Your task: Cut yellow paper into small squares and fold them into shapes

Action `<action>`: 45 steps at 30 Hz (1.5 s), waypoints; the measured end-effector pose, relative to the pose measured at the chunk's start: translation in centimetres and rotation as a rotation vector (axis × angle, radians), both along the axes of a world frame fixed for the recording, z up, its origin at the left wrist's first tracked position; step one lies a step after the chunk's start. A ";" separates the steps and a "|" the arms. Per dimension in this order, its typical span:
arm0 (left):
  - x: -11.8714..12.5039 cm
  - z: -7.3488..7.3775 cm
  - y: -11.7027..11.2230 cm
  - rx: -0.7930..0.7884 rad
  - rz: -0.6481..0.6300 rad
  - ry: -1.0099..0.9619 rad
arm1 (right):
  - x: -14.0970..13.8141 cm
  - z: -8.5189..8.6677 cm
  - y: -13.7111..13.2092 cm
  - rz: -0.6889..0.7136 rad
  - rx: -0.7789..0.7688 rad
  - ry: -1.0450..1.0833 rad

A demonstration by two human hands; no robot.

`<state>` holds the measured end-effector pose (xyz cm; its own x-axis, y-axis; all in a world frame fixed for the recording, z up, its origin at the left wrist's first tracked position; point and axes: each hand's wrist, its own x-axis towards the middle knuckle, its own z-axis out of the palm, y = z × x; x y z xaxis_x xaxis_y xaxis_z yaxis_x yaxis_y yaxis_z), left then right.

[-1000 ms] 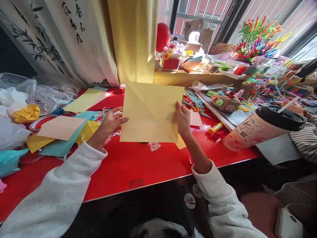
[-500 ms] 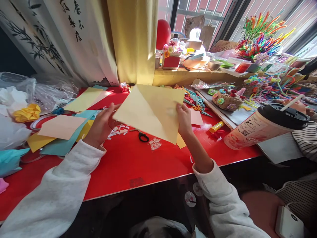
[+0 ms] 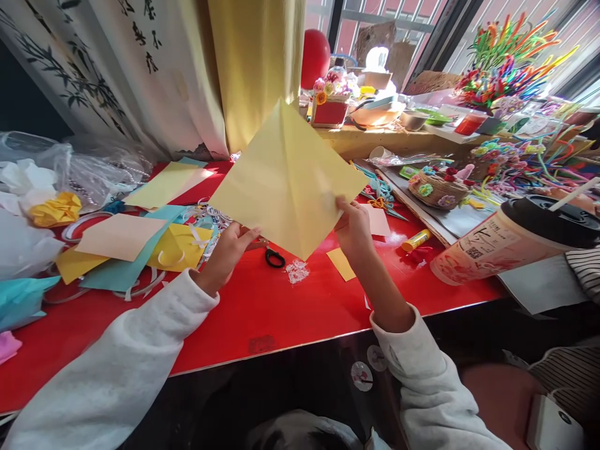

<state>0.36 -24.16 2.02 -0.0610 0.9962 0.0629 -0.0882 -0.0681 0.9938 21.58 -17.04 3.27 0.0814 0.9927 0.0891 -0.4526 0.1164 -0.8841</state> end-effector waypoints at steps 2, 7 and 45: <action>0.5 0.1 -0.2 0.048 -0.067 -0.015 | 0.3 0.1 0.3 0.012 -0.076 0.079; 2.2 -0.1 -1.3 0.103 -0.202 0.060 | -1.3 -0.8 0.0 0.105 -0.199 0.195; -3.1 0.2 1.5 0.063 0.069 -0.127 | 1.8 1.1 0.5 0.535 0.065 -0.138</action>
<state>-2.71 -22.66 2.19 -0.1403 0.9837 0.1128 -0.2054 -0.1404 0.9686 23.41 -16.56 4.32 -0.4497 0.8844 0.1252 -0.3441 -0.0422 -0.9380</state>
